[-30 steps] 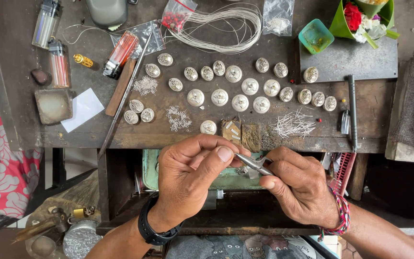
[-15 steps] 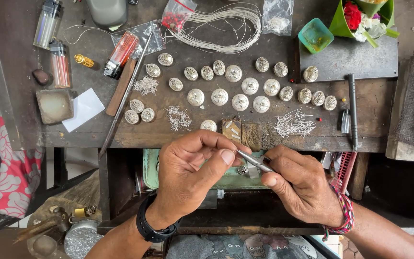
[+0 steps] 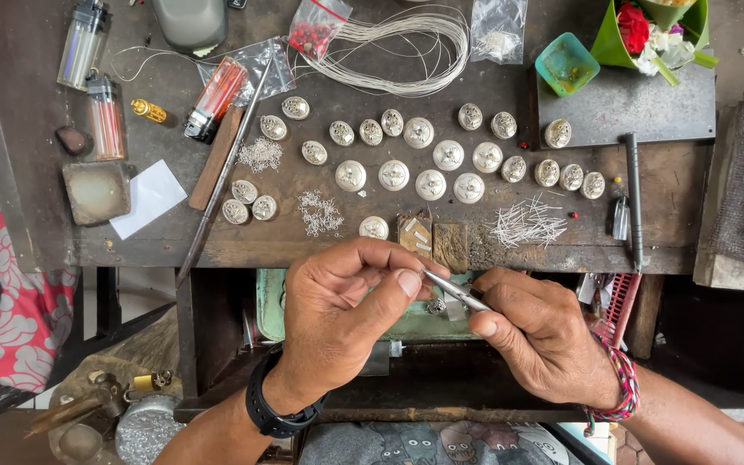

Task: Using pliers to shape and attach small silver wire components to decorative silver discs on a jeweler's workbench.

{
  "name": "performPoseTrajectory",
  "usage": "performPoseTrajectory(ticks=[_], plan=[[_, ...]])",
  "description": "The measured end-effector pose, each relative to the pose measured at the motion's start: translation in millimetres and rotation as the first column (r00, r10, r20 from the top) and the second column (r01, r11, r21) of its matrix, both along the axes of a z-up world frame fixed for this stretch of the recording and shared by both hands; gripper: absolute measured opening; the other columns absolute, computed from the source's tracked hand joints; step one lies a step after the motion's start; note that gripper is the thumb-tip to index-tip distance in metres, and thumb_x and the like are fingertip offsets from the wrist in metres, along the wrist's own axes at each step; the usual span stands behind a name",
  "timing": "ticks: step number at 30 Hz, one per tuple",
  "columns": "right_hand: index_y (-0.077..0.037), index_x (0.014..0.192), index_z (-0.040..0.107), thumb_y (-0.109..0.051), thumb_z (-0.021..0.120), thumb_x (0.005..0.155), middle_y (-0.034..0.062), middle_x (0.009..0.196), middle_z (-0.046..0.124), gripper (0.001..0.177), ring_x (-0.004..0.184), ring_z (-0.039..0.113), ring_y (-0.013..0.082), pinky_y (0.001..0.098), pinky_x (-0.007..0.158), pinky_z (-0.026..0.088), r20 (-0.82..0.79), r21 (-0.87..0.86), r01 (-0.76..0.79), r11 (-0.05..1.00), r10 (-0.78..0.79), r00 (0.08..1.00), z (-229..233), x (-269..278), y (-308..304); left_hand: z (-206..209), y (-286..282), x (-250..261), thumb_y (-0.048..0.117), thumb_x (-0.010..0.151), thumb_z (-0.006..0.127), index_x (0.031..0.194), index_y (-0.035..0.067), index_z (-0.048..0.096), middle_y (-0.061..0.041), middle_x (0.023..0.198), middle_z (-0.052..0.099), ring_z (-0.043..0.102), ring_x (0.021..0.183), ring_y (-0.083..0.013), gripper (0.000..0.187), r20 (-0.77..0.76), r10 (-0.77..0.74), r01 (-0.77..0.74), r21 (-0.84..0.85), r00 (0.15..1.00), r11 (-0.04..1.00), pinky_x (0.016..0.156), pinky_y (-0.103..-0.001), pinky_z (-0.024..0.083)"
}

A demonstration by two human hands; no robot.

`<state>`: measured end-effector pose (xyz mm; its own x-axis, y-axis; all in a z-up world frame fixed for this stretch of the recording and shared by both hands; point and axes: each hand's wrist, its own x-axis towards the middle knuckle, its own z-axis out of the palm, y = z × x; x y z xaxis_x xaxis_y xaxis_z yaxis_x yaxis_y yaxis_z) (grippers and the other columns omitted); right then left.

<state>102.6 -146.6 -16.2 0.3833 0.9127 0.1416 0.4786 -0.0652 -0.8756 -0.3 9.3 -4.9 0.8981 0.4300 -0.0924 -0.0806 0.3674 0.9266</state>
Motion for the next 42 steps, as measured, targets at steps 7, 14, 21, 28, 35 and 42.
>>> performPoseTrajectory(ticks=[7, 14, 21, 28, 35, 42], plan=[[-0.005, 0.065, 0.043, -0.021, 0.039, 0.088, 0.0041, 0.061, 0.041, 0.029, 0.051, 0.04, 0.0168, 0.0253, 0.047, 0.034, -0.018, 0.016, -0.012, 1.0, 0.012, 1.0, 1.6, 1.6, 0.8, 1.8, 1.0, -0.4, 0.006, 0.08, 0.055, 0.082, -0.001, 0.058, -0.02, 0.083, 0.066, 0.065, 0.074, -0.0217, 0.008, -0.027, -0.022, 0.019, -0.106, 0.999, 0.994, 0.07, -0.029, 0.057], [-0.005, 0.065, 0.043, -0.024, 0.038, 0.088, 0.005, 0.063, 0.044, 0.03, 0.05, 0.04, 0.0164, 0.0248, 0.046, 0.034, -0.017, -0.006, -0.014, 1.0, 0.014, 1.0, 2.1, 2.1, 1.0, 1.5, 2.1, 0.6, 0.009, 0.081, 0.055, 0.081, 0.0, 0.056, -0.018, 0.083, 0.065, 0.064, 0.069, -0.0199, 0.009, -0.006, -0.043, 0.042, -0.062, 0.999, 0.997, 0.066, -0.03, 0.058], [-0.005, 0.069, 0.049, -0.027, 0.039, 0.088, 0.0071, 0.069, 0.049, 0.031, 0.052, 0.046, 0.0158, 0.0232, 0.047, 0.037, 0.033, -0.02, 0.006, 1.0, -0.005, 0.999, 0.3, 2.0, 0.7, 3.5, 1.0, 1.0, 0.008, 0.081, 0.055, 0.08, 0.0, 0.056, -0.018, 0.081, 0.066, 0.065, 0.069, -0.0198, 0.008, -0.007, -0.004, 0.004, 0.033, 1.0, 0.999, 0.066, -0.028, 0.058], [-0.005, 0.065, 0.044, -0.024, 0.039, 0.088, 0.0045, 0.062, 0.043, 0.03, 0.048, 0.039, 0.0163, 0.025, 0.044, 0.032, -0.005, -0.018, -0.015, 1.0, 0.014, 1.0, 1.4, 2.1, 1.0, 4.6, 0.1, 1.1, 0.006, 0.081, 0.054, 0.079, 0.0, 0.056, -0.017, 0.079, 0.065, 0.064, 0.07, -0.0194, 0.007, -0.01, 0.012, -0.011, 0.082, 1.0, 0.997, 0.065, -0.027, 0.058], [-0.006, 0.065, 0.044, -0.026, 0.038, 0.088, 0.0054, 0.064, 0.044, 0.031, 0.049, 0.041, 0.0162, 0.0245, 0.045, 0.033, 0.005, -0.012, -0.016, 1.0, 0.016, 1.0, 1.9, 2.5, 2.1, 5.3, -0.4, 1.7, 0.006, 0.08, 0.054, 0.079, -0.001, 0.056, -0.017, 0.078, 0.065, 0.064, 0.069, -0.0193, 0.007, -0.029, 0.019, -0.017, 0.075, 0.999, 0.997, 0.065, -0.027, 0.058], [-0.006, 0.067, 0.047, -0.027, 0.038, 0.088, 0.0052, 0.066, 0.047, 0.031, 0.047, 0.04, 0.0153, 0.0239, 0.044, 0.033, 0.044, -0.024, -0.001, 1.0, 0.002, 0.999, 0.7, 1.9, 1.4, 6.2, -0.5, 1.2, 0.009, 0.081, 0.054, 0.08, 0.0, 0.056, -0.015, 0.078, 0.066, 0.065, 0.066, -0.0175, 0.009, -0.022, 0.035, -0.031, 0.155, 0.999, 0.987, 0.064, -0.025, 0.058]])
